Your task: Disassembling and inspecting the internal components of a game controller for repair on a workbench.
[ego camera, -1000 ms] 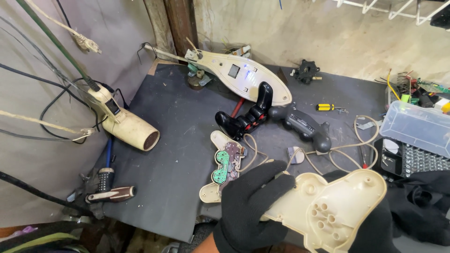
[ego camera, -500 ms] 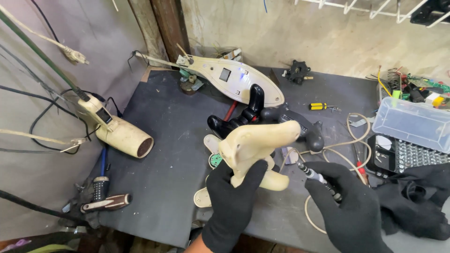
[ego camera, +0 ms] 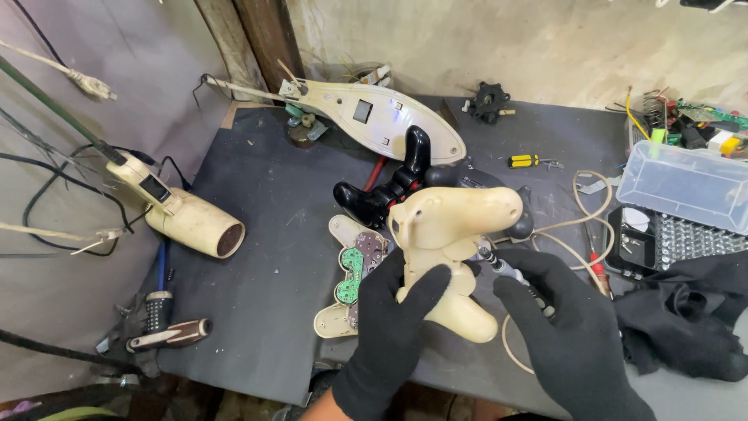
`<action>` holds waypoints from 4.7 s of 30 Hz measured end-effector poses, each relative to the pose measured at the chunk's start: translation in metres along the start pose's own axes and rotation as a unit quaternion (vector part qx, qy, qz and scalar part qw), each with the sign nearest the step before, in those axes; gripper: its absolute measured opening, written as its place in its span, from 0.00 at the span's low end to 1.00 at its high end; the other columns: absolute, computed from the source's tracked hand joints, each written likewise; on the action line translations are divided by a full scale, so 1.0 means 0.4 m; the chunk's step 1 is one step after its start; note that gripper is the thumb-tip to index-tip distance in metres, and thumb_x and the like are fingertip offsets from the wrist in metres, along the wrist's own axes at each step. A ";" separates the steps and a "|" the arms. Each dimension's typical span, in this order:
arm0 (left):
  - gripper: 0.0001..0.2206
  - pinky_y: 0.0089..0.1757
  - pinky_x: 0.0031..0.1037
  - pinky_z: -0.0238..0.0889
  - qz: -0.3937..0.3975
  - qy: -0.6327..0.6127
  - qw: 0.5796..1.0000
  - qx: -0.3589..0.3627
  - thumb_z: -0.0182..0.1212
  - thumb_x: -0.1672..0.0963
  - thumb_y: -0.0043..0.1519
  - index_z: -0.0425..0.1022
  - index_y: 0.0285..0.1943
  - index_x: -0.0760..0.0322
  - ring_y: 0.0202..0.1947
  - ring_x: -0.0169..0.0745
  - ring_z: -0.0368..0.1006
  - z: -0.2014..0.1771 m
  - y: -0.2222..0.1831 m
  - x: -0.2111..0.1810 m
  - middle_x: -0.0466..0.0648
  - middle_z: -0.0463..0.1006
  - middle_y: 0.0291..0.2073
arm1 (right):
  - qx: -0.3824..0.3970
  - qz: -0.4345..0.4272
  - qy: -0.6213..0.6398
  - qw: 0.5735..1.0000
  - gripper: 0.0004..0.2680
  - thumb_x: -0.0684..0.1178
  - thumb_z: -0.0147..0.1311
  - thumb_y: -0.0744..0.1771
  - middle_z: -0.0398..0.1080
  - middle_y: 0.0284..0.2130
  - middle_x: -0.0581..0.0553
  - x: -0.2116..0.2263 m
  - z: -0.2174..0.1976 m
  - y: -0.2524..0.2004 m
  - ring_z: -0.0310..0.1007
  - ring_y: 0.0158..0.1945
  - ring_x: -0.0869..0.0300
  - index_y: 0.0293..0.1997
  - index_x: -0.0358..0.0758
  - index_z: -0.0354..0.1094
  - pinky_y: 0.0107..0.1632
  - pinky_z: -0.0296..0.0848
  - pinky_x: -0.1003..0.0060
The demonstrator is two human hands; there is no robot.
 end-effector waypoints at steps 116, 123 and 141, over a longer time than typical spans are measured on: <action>0.10 0.26 0.51 0.61 0.208 0.517 0.801 0.220 0.54 0.52 0.66 0.74 0.42 0.62 0.26 0.63 0.75 0.162 0.007 0.257 0.55 0.78 0.27 | 0.073 0.234 -0.052 0.968 0.09 0.49 0.50 0.70 0.80 0.32 0.43 -0.050 -0.184 0.068 0.82 0.33 0.53 0.38 0.38 0.74 0.44 0.69 0.58; 0.07 0.28 0.34 0.68 0.347 0.416 0.838 0.066 0.64 0.57 0.62 0.77 0.48 0.57 0.22 0.42 0.75 0.124 0.015 0.115 0.43 0.81 0.30 | 0.028 0.253 -0.061 0.965 0.09 0.52 0.55 0.68 0.81 0.34 0.44 -0.018 -0.183 0.062 0.78 0.38 0.56 0.47 0.47 0.81 0.45 0.68 0.60; 0.01 0.30 0.29 0.66 0.387 0.374 0.841 0.050 0.62 0.58 0.66 0.76 0.42 0.59 0.23 0.39 0.74 0.138 0.029 0.068 0.43 0.79 0.27 | 0.078 0.205 -0.055 0.974 0.08 0.52 0.55 0.67 0.80 0.24 0.45 -0.010 -0.162 0.041 0.82 0.28 0.57 0.31 0.40 0.74 0.42 0.71 0.63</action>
Point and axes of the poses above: each hand's wrist, its own y-axis towards the middle knuckle, its own z-axis out of the palm, x = y × z, the point moved 1 cm from there along y, towards the middle knuckle
